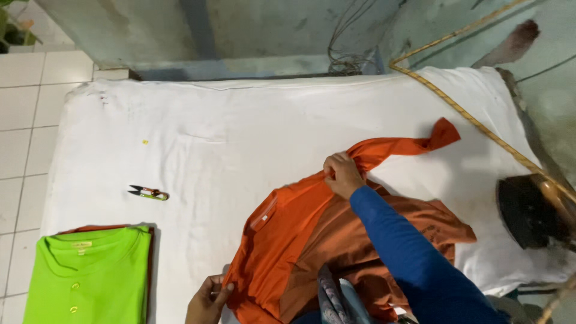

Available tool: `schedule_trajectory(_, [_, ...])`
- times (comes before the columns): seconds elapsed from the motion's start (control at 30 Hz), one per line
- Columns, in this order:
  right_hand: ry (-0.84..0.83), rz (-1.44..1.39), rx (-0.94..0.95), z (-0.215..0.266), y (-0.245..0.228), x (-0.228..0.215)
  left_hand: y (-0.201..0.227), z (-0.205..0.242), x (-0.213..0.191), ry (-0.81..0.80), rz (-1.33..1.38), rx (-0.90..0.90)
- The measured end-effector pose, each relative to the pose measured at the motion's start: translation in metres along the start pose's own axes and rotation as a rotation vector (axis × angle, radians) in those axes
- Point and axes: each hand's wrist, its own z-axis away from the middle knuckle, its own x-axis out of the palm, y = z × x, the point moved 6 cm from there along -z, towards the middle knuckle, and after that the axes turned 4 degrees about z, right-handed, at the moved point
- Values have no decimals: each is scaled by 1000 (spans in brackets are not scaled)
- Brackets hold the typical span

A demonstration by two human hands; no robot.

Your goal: The person irons a shirt on a padded table, then folds it into a square and applies the iron to the final folded state.

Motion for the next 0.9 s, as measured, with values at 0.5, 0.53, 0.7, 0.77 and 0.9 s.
schedule_trajectory(0.5, [-168, -306, 138, 172, -5, -72, 28, 52, -25, 243, 385, 839])
schedule_trajectory(0.53, [-180, -208, 86, 177, -7, -72, 45, 68, -30, 306, 348, 931])
schedule_trajectory(0.7, [-135, -70, 11, 199, -15, -50, 109, 123, -41, 453, 106, 1154])
schedule_trajectory(0.77, [24, -228, 80, 194, -33, -72, 124, 139, -44, 569, 89, 1157])
schedule_trajectory(0.9, [173, -385, 36, 187, -62, -133, 159, 164, -54, 589, 115, 1329])
